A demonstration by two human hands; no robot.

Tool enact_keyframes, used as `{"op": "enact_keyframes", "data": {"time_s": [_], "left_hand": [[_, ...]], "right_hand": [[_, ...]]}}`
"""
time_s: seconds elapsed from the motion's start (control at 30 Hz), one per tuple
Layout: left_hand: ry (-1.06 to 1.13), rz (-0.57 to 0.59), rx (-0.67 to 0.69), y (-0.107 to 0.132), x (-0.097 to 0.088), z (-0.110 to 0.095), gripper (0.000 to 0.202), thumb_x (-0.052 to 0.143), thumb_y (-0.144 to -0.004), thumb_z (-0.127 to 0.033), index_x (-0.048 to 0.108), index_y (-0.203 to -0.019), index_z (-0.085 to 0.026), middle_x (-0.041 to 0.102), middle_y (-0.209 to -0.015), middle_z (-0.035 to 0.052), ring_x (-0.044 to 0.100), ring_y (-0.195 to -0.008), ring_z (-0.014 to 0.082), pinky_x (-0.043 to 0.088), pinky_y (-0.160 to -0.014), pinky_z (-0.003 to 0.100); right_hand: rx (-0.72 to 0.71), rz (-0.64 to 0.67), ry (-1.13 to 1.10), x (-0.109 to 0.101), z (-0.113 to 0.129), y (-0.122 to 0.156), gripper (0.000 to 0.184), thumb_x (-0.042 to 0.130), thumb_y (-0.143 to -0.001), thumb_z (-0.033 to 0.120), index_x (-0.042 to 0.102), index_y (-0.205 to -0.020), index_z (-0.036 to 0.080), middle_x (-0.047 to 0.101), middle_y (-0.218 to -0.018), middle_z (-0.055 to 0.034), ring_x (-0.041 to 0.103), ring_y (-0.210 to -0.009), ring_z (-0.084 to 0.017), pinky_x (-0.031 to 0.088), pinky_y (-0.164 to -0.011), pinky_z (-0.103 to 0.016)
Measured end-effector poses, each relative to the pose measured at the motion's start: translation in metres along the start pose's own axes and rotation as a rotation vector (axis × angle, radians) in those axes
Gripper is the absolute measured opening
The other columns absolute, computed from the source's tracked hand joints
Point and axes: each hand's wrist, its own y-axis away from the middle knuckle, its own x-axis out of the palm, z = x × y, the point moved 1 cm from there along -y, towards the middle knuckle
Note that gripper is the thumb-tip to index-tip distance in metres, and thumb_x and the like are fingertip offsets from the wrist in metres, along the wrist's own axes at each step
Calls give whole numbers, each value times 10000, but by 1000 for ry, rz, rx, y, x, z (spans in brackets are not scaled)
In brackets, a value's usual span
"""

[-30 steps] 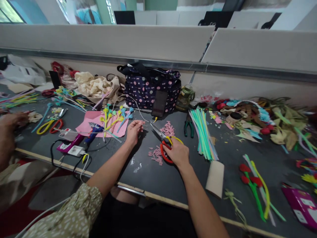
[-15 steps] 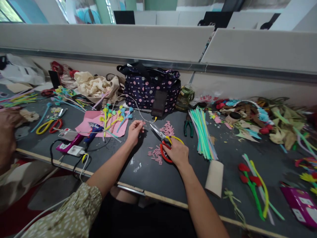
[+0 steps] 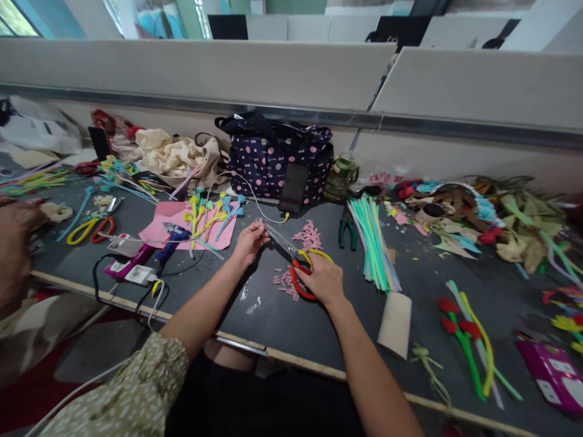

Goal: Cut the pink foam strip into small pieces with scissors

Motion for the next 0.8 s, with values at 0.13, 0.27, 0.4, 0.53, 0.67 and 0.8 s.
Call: {"op": "enact_keyframes", "data": {"time_s": [0.13, 0.27, 0.4, 0.53, 0.67, 0.8], "left_hand": [[38, -2, -16, -1, -1, 1, 173, 742, -714, -168, 579, -765, -139, 598, -625, -9, 595, -558, 89, 520, -581, 208], [76, -13, -45, 0, 0, -1, 149, 730, -722, -131, 584, -755, -133, 618, -657, -2, 599, -567, 79, 514, -580, 194], [102, -33, -56, 3, 3, -5, 151, 737, -713, -114, 595, -764, -130, 620, -665, -9, 596, -565, 66, 510, -581, 180], [112, -29, -52, 4, 4, -6, 170, 750, -701, -117, 613, -801, -130, 619, -667, -18, 578, -547, 52, 502, -577, 170], [126, -4, -21, 2, 2, -4, 203, 761, -688, -125, 626, -840, -136, 632, -696, -16, 574, -552, 50, 507, -580, 171], [115, 5, -20, 0, 0, -1, 211, 772, -681, -138, 632, -839, -138, 622, -687, -21, 572, -552, 49, 507, -575, 168]], "right_hand": [[2, -3, -5, -1, 0, 0, 400, 556, -852, 508, 670, -1081, 201, 729, -972, -74, 651, -861, -224, 427, -661, -295], [-2, -16, -17, 0, -1, 0, 404, 545, -861, 512, 668, -1082, 197, 727, -979, -77, 648, -877, -225, 425, -674, -292], [-3, -3, -21, 1, -2, 0, 417, 562, -853, 524, 666, -1088, 196, 729, -977, -63, 653, -876, -223, 428, -677, -294], [0, 5, -8, 1, -2, 0, 418, 572, -845, 531, 666, -1080, 198, 730, -963, -58, 657, -871, -226, 431, -666, -297], [-10, -3, -3, 3, -3, 0, 418, 556, -856, 523, 663, -1087, 192, 730, -977, -70, 656, -882, -227, 436, -672, -298], [-11, -12, -3, 3, -3, 0, 417, 549, -861, 514, 661, -1097, 189, 731, -998, -77, 656, -891, -227, 438, -677, -299]]}}
